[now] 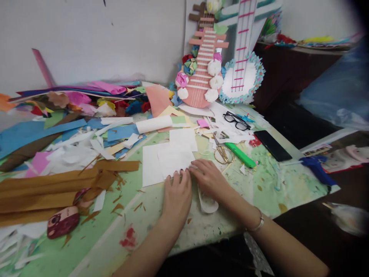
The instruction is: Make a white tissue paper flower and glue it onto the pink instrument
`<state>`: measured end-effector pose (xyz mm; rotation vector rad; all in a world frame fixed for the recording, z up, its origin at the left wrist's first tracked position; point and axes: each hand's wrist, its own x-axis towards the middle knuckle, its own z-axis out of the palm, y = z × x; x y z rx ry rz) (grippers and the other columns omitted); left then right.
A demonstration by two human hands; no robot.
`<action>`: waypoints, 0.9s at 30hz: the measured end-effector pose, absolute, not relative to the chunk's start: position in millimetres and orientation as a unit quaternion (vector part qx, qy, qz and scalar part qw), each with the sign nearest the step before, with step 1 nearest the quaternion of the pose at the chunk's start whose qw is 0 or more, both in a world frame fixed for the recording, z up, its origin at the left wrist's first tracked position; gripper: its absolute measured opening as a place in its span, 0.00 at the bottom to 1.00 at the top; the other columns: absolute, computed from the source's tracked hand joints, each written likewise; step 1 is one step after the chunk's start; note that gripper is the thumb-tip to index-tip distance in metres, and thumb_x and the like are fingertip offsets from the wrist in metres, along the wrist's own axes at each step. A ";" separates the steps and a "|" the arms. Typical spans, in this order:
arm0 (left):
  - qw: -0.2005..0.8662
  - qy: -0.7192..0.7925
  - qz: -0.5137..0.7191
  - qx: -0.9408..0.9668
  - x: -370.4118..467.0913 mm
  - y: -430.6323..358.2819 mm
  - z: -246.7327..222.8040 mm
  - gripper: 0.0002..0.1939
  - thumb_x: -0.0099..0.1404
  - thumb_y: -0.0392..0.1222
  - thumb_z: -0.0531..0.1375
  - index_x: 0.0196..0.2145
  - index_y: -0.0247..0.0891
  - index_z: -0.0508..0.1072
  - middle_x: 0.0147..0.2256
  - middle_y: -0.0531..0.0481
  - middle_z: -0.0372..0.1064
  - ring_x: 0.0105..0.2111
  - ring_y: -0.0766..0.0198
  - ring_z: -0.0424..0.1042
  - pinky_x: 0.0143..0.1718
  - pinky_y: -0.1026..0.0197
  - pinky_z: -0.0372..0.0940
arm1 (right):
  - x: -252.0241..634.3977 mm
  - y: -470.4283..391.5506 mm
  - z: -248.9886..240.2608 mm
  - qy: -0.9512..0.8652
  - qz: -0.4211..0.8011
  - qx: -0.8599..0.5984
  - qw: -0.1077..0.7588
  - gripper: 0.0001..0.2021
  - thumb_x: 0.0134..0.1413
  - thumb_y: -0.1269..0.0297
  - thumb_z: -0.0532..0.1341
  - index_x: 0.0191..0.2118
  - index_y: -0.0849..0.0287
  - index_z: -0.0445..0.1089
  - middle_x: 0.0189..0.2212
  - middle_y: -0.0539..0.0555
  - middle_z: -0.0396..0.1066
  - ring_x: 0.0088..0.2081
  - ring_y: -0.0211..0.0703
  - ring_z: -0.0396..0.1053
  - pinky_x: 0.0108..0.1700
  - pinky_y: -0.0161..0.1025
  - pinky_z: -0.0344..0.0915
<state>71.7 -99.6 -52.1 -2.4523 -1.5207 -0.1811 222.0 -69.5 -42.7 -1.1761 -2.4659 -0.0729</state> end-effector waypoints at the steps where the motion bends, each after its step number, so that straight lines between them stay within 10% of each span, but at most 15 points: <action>1: 0.121 -0.520 -0.064 -0.843 70.2 -99.2 -52.7 0.22 0.65 0.27 0.50 0.54 0.31 0.71 0.51 0.40 0.71 0.51 0.47 0.67 0.49 0.45 0.65 | 217.3 -76.5 -43.6 -0.888 -0.028 -0.415 0.198 0.17 0.59 0.78 0.51 0.50 0.68 0.70 0.50 0.66 0.70 0.53 0.54 0.63 0.53 0.50 0.61; 27: 0.116 -0.557 -0.163 -0.806 41.9 -112.2 -50.0 0.15 0.63 0.28 0.51 0.43 0.28 0.75 0.45 0.33 0.72 0.48 0.45 0.69 0.47 0.44 0.63 | 205.0 -100.2 -58.2 -0.849 0.017 -0.502 0.165 0.23 0.58 0.78 0.51 0.59 0.65 0.63 0.59 0.65 0.64 0.63 0.55 0.58 0.61 0.62 0.52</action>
